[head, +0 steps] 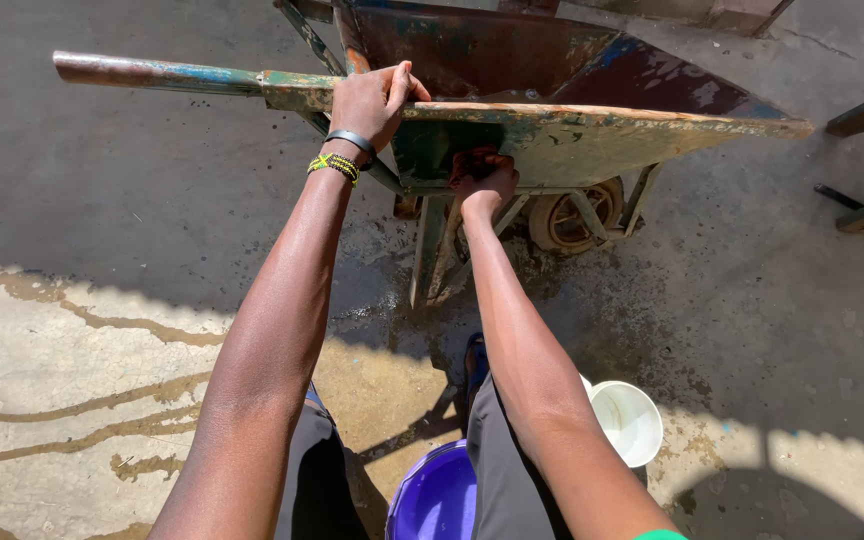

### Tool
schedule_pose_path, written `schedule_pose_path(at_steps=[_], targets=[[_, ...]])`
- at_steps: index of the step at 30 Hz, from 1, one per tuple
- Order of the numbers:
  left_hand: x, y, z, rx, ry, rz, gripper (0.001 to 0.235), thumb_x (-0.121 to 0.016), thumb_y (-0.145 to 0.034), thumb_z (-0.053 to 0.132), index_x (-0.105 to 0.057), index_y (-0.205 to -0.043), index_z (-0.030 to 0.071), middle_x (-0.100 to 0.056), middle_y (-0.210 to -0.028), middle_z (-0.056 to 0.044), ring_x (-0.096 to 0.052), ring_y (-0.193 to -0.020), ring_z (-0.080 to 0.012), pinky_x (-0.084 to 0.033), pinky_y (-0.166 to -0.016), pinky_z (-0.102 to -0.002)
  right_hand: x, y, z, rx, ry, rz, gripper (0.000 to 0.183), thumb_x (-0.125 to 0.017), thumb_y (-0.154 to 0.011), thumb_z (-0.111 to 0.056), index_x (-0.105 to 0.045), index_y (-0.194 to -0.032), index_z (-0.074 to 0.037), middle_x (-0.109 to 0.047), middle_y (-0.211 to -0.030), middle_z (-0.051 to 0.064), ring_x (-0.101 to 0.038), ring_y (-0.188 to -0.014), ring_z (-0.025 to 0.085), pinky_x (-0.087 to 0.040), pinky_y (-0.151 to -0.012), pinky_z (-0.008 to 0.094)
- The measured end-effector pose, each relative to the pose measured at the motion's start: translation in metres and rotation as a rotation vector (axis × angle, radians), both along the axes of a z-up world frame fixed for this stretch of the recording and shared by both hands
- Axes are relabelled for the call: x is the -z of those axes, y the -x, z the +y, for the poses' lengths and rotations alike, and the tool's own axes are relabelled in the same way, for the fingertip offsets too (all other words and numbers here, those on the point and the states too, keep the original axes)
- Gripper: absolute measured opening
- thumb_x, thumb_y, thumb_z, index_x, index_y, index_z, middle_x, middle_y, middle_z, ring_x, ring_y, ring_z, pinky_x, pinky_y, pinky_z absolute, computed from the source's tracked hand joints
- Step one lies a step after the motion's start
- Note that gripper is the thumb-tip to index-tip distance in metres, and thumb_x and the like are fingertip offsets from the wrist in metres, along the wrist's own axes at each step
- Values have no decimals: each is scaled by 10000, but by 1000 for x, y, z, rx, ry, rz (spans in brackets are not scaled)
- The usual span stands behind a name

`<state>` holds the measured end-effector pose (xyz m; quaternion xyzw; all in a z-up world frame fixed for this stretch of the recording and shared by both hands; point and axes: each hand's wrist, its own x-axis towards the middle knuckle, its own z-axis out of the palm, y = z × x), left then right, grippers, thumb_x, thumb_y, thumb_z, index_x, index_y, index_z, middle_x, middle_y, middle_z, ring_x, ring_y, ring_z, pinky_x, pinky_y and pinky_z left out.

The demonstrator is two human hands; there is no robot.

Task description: The person scrubs the inside of a wheelbarrow with a cloth, repeatedly dipping the cloth into a bucket of water. The person wipes the rim and interior surfaces of the wheelbarrow, then rinses the cloth in a white bucket.

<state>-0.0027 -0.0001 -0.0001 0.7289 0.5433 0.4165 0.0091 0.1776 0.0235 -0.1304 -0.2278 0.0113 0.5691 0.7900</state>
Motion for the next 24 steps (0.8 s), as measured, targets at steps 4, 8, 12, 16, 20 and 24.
schedule_pose_path(at_steps=[4,8,12,16,20,24], targets=[[-3,-2,-1,-20,57,-11,617,-283,-1095,439,-823,-815,337,-737,-646,98,-606,-507,-117,-382,-431,-285,51,39,-14,103,401,-1659,681,-920,-577,-130,-453,-1071,-89,-476,-1209,162,-544,-1043,351,-535,-741,452],[2,-1,2,-3,30,2,621,-269,-1102,426,-811,-814,334,-756,-685,89,-632,-533,-119,-399,-452,-286,20,73,-66,91,-130,-1714,256,-783,-765,-111,-582,-922,-140,-623,-943,47,-519,-991,281,-410,-887,408],[4,3,1,39,8,19,602,-299,-1125,416,-822,-844,318,-620,-514,65,-488,-411,-103,-285,-388,-262,34,55,-63,2,-216,-1725,324,-767,-689,-71,-612,-956,-169,-673,-977,-8,-523,-1015,259,-460,-848,392],[4,6,5,39,2,6,601,-303,-1129,410,-820,-835,318,-623,-513,71,-472,-404,-95,-285,-390,-256,95,1,8,116,36,-1695,427,-871,-649,-97,-528,-898,-144,-595,-967,95,-543,-968,327,-479,-810,445],[6,2,6,33,6,40,600,-296,-1137,399,-828,-871,324,-623,-533,60,-499,-422,-117,-286,-395,-269,115,-54,45,-39,489,-1738,469,-819,-646,-318,-499,-932,-129,-602,-941,73,-552,-978,313,-485,-794,413],[7,1,7,-2,19,29,618,-293,-1129,422,-830,-835,332,-646,-523,54,-496,-409,-117,-278,-381,-270,133,-30,59,-272,750,-2571,886,-417,-967,-720,-424,-1438,31,-476,-1260,211,-512,-964,339,-397,-876,450]])
